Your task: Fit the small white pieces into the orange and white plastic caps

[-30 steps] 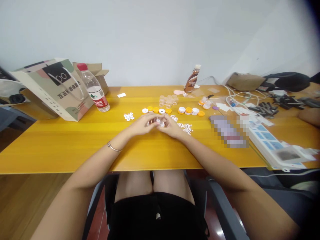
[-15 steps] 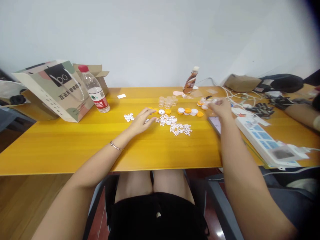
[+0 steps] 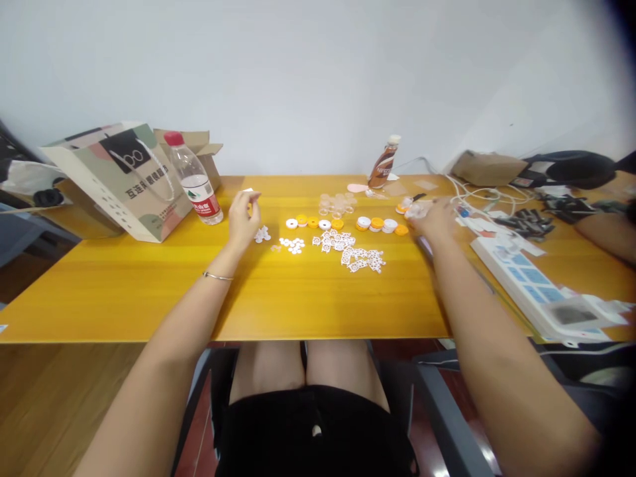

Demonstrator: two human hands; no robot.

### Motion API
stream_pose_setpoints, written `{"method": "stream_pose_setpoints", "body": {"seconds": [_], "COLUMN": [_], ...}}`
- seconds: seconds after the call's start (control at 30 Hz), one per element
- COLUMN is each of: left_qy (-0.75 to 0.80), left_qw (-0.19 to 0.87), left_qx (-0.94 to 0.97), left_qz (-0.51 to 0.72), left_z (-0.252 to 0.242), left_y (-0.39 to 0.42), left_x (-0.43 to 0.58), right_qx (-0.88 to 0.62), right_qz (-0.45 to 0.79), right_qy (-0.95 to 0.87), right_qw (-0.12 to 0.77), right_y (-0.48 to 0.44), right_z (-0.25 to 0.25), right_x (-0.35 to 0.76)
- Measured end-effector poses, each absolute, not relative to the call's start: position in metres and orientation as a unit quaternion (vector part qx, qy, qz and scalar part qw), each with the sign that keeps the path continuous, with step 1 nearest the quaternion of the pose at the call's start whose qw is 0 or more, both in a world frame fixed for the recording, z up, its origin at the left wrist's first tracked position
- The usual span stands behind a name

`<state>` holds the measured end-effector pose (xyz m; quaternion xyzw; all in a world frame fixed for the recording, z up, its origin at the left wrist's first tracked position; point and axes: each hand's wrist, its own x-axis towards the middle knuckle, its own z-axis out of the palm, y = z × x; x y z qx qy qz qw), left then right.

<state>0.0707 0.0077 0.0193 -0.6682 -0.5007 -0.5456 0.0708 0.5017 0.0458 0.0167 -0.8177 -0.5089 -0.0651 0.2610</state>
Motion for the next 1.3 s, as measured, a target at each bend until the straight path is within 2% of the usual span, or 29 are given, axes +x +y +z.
{"method": "stream_pose_setpoints", "body": {"seconds": [0.07,0.2,0.3,0.47,0.63,0.8,0.9,1.0,1.1,1.2,1.3], "left_qy": [-0.559,-0.641,-0.636,-0.601,-0.630,-0.585,-0.481,-0.374,-0.314,-0.323,-0.397], "left_qw": [0.044,-0.099,-0.102,-0.064,-0.063,-0.013,-0.090,-0.222,-0.256,-0.244,-0.147], "left_qx": [-0.661,-0.692,-0.723,-0.760,-0.744,-0.752,-0.814,-0.874,-0.900,-0.898,-0.870], "left_qz": [-0.499,-0.316,-0.250,-0.238,-0.212,-0.304,-0.312,-0.218,-0.162,-0.173,-0.254], "left_z": [0.020,0.020,0.021,0.015,0.007,0.019,0.026,0.024,0.017,0.013,0.009], "left_y": [0.013,0.017,0.015,0.013,0.017,0.008,-0.009,-0.027,-0.037,-0.035,-0.025], "left_x": [0.054,0.030,0.027,0.043,0.051,0.064,0.087,0.113,0.129,0.131,0.125], "right_qx": [-0.772,-0.652,-0.563,-0.480,-0.454,-0.443,-0.439,-0.437,-0.436,-0.434,-0.426], "right_qz": [-0.090,-0.067,-0.051,-0.035,-0.032,-0.005,0.008,0.020,0.031,0.034,0.034], "right_qy": [-0.543,-0.655,-0.716,-0.784,-0.806,-0.804,-0.802,-0.799,-0.799,-0.800,-0.803], "right_qw": [0.318,0.375,0.410,0.392,0.379,0.397,0.405,0.413,0.413,0.412,0.415], "right_y": [0.043,0.042,0.040,0.022,0.011,0.011,0.012,0.012,0.011,0.011,0.014], "right_z": [0.019,0.020,0.016,0.003,-0.002,-0.005,-0.007,-0.007,-0.005,-0.006,-0.009], "right_x": [0.483,0.437,0.402,0.368,0.367,0.373,0.376,0.378,0.379,0.379,0.378]}}
